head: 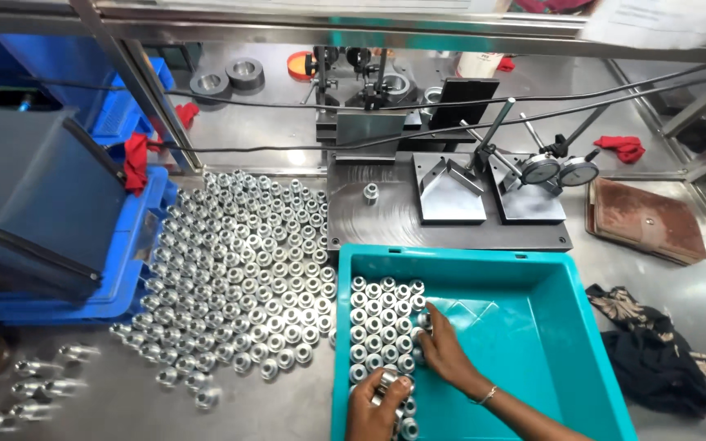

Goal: The person picks up metal components from a table, places them into a measuring device, and then sorts them into a green bin. They also sort through the components in the bin and on the table, occasionally picking up and setting down individual pieces.

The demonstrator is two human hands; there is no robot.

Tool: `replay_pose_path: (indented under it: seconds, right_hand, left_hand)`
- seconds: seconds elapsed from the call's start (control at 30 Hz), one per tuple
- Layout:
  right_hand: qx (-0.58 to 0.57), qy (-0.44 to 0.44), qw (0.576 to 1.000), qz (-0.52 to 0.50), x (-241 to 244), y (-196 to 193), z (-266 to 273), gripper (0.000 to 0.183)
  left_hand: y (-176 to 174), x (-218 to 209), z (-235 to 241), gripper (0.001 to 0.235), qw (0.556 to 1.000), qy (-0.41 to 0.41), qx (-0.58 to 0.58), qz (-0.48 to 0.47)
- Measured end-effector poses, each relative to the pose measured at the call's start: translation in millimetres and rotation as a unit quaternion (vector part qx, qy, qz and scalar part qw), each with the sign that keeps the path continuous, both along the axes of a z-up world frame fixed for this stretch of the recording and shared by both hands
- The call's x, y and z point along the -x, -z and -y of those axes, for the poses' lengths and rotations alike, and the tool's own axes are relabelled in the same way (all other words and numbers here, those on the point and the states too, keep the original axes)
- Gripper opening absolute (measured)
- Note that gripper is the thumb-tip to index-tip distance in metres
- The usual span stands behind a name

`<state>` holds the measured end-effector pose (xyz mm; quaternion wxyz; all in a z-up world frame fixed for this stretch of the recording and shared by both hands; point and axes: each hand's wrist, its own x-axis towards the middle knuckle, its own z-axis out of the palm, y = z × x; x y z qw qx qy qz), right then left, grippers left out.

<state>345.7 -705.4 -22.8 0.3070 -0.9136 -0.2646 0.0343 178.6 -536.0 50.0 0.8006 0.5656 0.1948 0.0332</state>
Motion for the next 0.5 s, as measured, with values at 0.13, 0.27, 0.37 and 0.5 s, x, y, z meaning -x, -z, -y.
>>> replay_pose_path:
  seconds: [0.13, 0.27, 0.37, 0.5]
  right_hand:
    - [-0.158, 0.037, 0.875, -0.455, -11.0, -82.2, 6.2, 0.068]
    - [0.031, 0.036, 0.934, -0.353, -33.1, -56.9, 62.5, 0.061]
    - [0.028, -0.038, 0.924, -0.379, -39.4, 0.3, 69.3, 0.055]
    - [-0.027, -0.138, 0.950, -0.280, -36.9, 9.9, 35.7, 0.074]
  left_hand:
    - [11.3, 2.3, 12.3, 0.026, 0.997, -0.015, 0.009, -0.074]
    - [15.9, 2.4, 21.3, 0.024, 0.994, -0.009, 0.007, -0.111]
    - [26.8, -0.8, 20.5, 0.024, 0.995, -0.026, -0.001, -0.101]
    - [14.5, -2.0, 10.2, 0.024, 0.989, -0.089, 0.022, -0.118]
